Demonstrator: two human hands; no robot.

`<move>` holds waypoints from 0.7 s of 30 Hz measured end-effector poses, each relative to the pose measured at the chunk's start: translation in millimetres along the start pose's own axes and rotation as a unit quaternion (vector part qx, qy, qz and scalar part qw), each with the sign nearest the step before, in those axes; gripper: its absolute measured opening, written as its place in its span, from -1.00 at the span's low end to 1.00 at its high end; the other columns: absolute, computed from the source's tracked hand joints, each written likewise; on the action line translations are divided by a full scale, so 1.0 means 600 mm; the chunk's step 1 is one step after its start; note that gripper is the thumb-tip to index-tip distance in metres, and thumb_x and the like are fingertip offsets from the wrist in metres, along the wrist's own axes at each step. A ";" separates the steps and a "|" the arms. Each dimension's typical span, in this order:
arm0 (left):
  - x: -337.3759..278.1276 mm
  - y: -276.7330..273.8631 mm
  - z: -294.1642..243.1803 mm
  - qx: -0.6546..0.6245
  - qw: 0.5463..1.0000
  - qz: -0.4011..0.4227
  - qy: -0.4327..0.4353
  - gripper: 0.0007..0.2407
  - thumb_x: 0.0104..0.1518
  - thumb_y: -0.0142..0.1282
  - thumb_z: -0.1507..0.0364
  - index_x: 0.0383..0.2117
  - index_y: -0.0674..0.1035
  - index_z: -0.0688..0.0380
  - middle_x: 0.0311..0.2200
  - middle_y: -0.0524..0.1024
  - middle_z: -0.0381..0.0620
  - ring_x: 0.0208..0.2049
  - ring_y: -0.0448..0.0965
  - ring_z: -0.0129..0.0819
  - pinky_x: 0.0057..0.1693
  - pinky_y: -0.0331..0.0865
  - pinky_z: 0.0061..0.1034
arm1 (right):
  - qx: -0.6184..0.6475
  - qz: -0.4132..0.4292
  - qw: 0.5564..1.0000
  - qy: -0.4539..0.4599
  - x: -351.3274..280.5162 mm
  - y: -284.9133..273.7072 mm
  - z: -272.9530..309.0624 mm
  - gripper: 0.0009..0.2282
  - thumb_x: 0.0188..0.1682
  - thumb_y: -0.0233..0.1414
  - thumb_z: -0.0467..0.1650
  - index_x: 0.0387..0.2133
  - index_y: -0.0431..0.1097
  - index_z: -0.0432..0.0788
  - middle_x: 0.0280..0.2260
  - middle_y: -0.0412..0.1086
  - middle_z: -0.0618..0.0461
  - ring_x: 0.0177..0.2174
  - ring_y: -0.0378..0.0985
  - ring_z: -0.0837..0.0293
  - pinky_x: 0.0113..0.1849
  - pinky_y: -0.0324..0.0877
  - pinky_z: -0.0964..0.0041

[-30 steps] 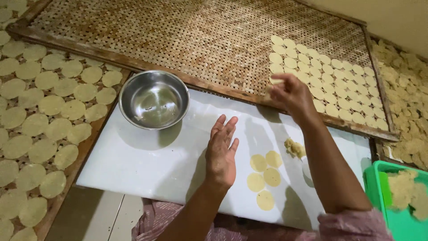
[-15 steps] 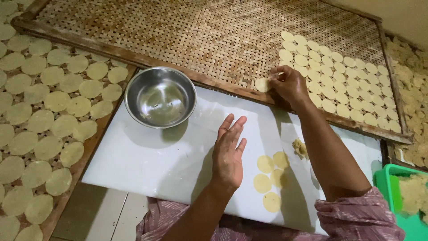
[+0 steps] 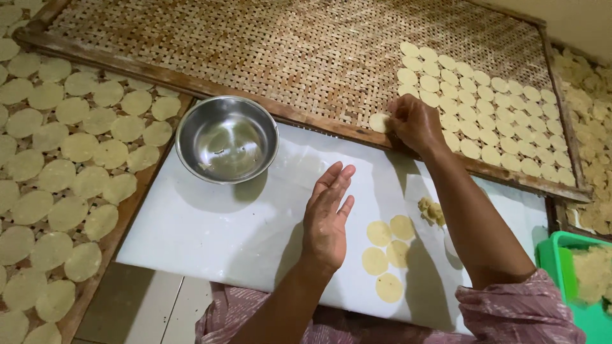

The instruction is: Preparing small round dough pieces and placing them onto a bamboo drying rack.

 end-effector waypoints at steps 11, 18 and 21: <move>0.002 -0.001 -0.001 -0.005 1.000 0.000 -0.003 -0.55 0.20 0.09 0.31 0.25 0.35 0.02 0.28 0.37 -0.15 0.38 0.20 -0.35 0.41 -0.13 -0.16 | -0.057 0.014 0.998 -0.011 -0.029 -0.023 0.049 -0.89 0.05 0.13 -0.44 -0.22 0.58 -0.11 -0.37 0.58 -0.06 -0.42 0.65 0.02 -0.29 0.51 0.10; 0.004 -0.008 0.005 -0.013 1.000 -0.010 -0.014 -0.55 0.18 0.06 0.35 0.25 0.36 0.03 0.28 0.38 -0.15 0.36 0.21 -0.35 0.40 -0.11 -0.18 | -0.099 -0.040 0.989 -0.100 -0.042 -0.033 0.081 -0.88 0.02 0.12 -0.48 -0.24 0.60 -0.16 -0.26 0.56 -0.19 -0.31 0.62 -0.13 -0.22 0.50 0.03; 0.004 -0.012 0.008 -0.005 1.000 -0.017 -0.016 -0.55 0.18 0.07 0.35 0.24 0.37 0.04 0.27 0.39 -0.15 0.36 0.21 -0.35 0.40 -0.09 -0.18 | -0.095 -0.025 0.992 -0.085 -0.044 -0.029 0.072 -0.87 0.01 0.11 -0.47 -0.22 0.58 -0.15 -0.24 0.55 -0.19 -0.33 0.63 -0.11 -0.22 0.51 0.05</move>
Point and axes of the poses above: each hand's wrist, its own x-axis towards the middle knuckle, its own y-axis out of the palm, z = x × y, the point moved 9 cm from there along x, towards the middle knuckle
